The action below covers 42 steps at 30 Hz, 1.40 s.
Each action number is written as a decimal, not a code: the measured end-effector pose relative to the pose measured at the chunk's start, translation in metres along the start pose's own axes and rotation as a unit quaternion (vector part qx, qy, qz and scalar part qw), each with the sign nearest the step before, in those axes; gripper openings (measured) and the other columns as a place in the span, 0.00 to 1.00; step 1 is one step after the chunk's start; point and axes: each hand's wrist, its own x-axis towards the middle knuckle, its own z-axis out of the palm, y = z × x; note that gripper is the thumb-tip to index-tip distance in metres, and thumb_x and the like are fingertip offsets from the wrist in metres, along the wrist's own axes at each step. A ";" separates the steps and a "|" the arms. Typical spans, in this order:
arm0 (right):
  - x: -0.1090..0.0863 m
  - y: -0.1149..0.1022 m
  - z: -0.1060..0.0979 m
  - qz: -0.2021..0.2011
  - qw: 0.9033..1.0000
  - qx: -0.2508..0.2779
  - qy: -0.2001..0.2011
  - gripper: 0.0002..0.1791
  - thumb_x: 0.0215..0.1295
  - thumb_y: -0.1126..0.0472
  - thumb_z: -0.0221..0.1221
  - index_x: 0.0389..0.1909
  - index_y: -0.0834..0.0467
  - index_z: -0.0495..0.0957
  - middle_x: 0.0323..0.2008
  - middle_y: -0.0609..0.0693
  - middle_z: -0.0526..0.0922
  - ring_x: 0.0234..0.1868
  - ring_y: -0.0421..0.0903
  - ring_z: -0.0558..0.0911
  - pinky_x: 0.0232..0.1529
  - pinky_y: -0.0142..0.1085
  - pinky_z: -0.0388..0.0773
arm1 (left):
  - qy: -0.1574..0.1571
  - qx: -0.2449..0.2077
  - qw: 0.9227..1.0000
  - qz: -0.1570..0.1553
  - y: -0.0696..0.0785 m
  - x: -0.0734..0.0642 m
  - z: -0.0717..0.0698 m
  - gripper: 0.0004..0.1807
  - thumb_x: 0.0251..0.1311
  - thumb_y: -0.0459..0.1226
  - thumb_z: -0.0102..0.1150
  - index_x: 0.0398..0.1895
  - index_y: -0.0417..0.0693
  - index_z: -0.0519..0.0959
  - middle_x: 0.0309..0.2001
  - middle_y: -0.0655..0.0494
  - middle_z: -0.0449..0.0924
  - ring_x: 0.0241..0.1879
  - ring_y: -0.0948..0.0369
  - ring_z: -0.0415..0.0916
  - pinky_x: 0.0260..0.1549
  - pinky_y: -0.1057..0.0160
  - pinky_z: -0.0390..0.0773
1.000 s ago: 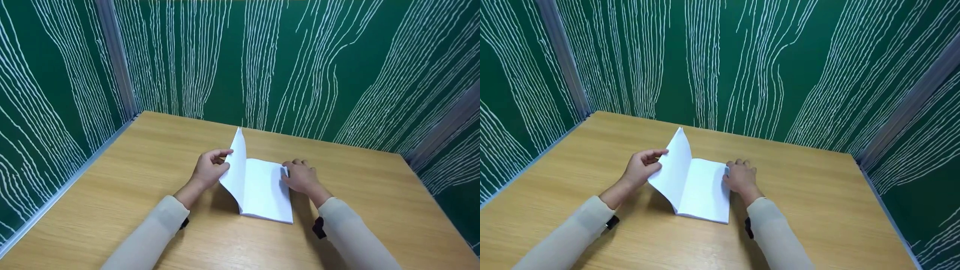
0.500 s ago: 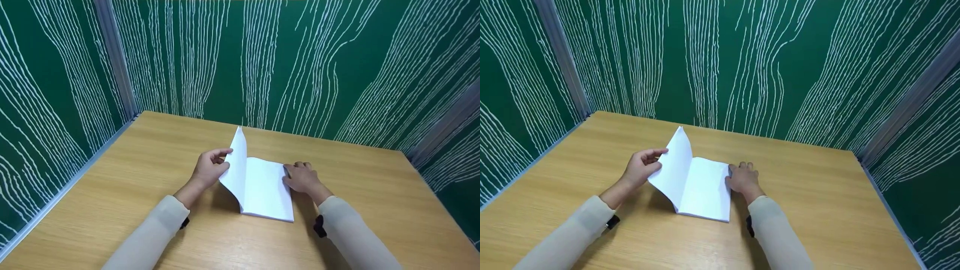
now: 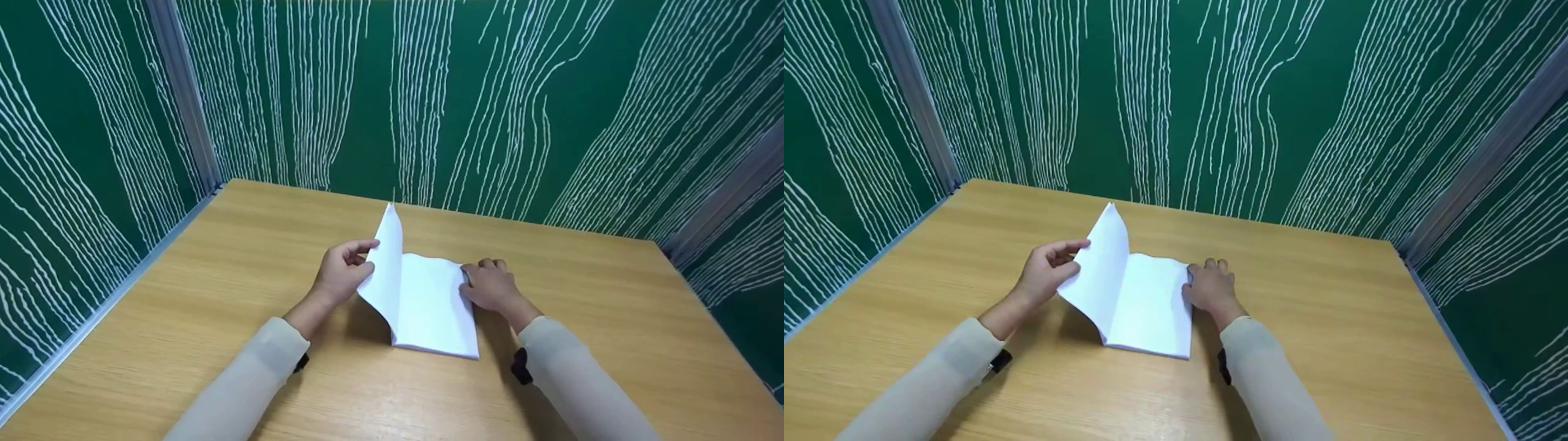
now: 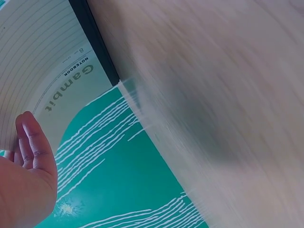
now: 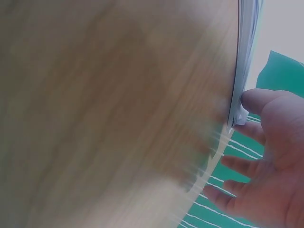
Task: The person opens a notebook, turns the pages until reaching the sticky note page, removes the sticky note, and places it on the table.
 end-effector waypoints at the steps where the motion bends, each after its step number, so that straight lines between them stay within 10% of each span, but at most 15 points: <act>1: 0.000 0.000 0.000 0.000 1.000 0.005 0.002 0.29 0.55 0.45 0.52 0.58 0.50 0.65 0.58 0.60 0.63 0.59 0.62 0.54 0.53 0.61 0.57 | 0.000 -0.001 1.000 0.000 0.000 0.000 0.000 0.19 0.51 0.29 0.51 0.48 0.43 0.75 0.48 0.50 0.75 0.37 0.56 0.71 0.36 0.66 0.75; 22: 0.001 -0.002 -0.005 -0.011 0.994 0.089 0.055 0.17 0.48 0.54 0.61 0.39 0.56 0.77 0.43 0.53 0.71 0.47 0.52 0.65 0.47 0.49 0.67 | 0.000 -0.006 1.000 0.009 -0.001 0.000 -0.001 0.19 0.51 0.29 0.51 0.49 0.42 0.74 0.49 0.49 0.74 0.37 0.54 0.73 0.36 0.66 0.76; 36: -0.005 -0.007 -0.015 -0.016 0.983 0.169 0.064 0.21 0.61 0.56 0.49 0.56 0.50 0.66 0.40 0.50 0.76 0.37 0.46 0.74 0.39 0.37 0.75 | 0.016 -0.005 0.999 0.028 -0.036 0.014 0.003 0.18 0.49 0.32 0.52 0.45 0.51 0.77 0.45 0.61 0.76 0.35 0.59 0.73 0.34 0.65 0.75; 42: -0.008 -0.009 -0.020 -0.034 0.981 0.179 0.069 0.19 0.62 0.53 0.46 0.55 0.45 0.66 0.34 0.48 0.76 0.33 0.45 0.74 0.30 0.33 0.72 | 0.003 -0.011 1.000 0.024 -0.015 0.005 -0.001 0.18 0.49 0.29 0.50 0.47 0.43 0.75 0.48 0.52 0.76 0.36 0.55 0.73 0.35 0.64 0.74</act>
